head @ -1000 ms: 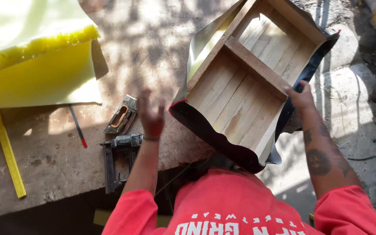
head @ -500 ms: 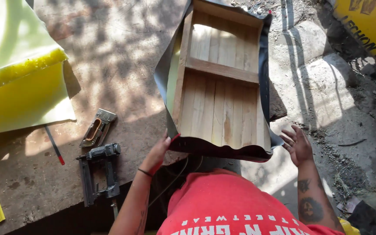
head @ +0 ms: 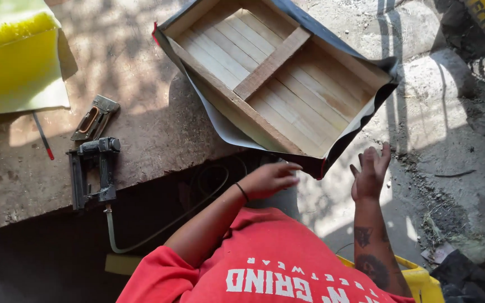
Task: Stretching and stapling a black vinyl cover onto a wooden furniture frame using a pneumatic stapler.
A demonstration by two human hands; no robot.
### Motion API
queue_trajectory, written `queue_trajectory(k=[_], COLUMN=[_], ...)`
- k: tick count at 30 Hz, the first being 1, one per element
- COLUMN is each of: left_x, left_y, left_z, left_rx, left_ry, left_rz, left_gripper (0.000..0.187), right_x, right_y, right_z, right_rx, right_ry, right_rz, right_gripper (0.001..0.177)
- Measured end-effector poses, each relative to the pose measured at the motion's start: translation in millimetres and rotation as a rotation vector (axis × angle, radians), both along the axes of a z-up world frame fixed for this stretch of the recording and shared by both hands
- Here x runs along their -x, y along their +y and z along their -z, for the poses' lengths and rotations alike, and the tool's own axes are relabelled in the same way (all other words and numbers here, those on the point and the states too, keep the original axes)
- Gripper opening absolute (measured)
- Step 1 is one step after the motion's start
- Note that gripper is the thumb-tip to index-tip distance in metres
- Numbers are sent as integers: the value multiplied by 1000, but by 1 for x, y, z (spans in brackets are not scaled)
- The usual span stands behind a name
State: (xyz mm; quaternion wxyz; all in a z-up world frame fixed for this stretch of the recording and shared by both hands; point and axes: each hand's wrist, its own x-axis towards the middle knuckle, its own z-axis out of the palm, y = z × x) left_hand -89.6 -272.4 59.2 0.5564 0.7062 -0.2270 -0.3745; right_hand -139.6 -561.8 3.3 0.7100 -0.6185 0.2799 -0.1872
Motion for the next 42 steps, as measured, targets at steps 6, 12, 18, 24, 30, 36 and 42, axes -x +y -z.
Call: queue_trajectory(k=[6,12,18,24,30,36,42], left_x=[-70,-100,-132,-119,-145,-74,-40], left_y=[80,110,67,115,98,74,52], left_z=[108,141,139,87,197,142,170], left_rx=[-76,-175,-174,-238,-342,-490,-235], left_ry=[213,466,424,271,117,-363,387], left_rz=[-904,-752,-602,-315,-480,11,-592], left_gripper=[44,109,76,56,64,38,43], right_x=[-13,-117,-202,-189,-202,-160,-149], right_y=[57,167,250,244,224,186,188], right_z=[-82,-76,-34,-4,-10,-7,-8], right_rx=[609,961,1461,1428,1487,1482,1145], right_ry=[-64,-30,432,329,339,238,103], right_rz=[-158,-659,-845,-868,-841,-953,-943], right_gripper=[58,73,92,78,67,65,78])
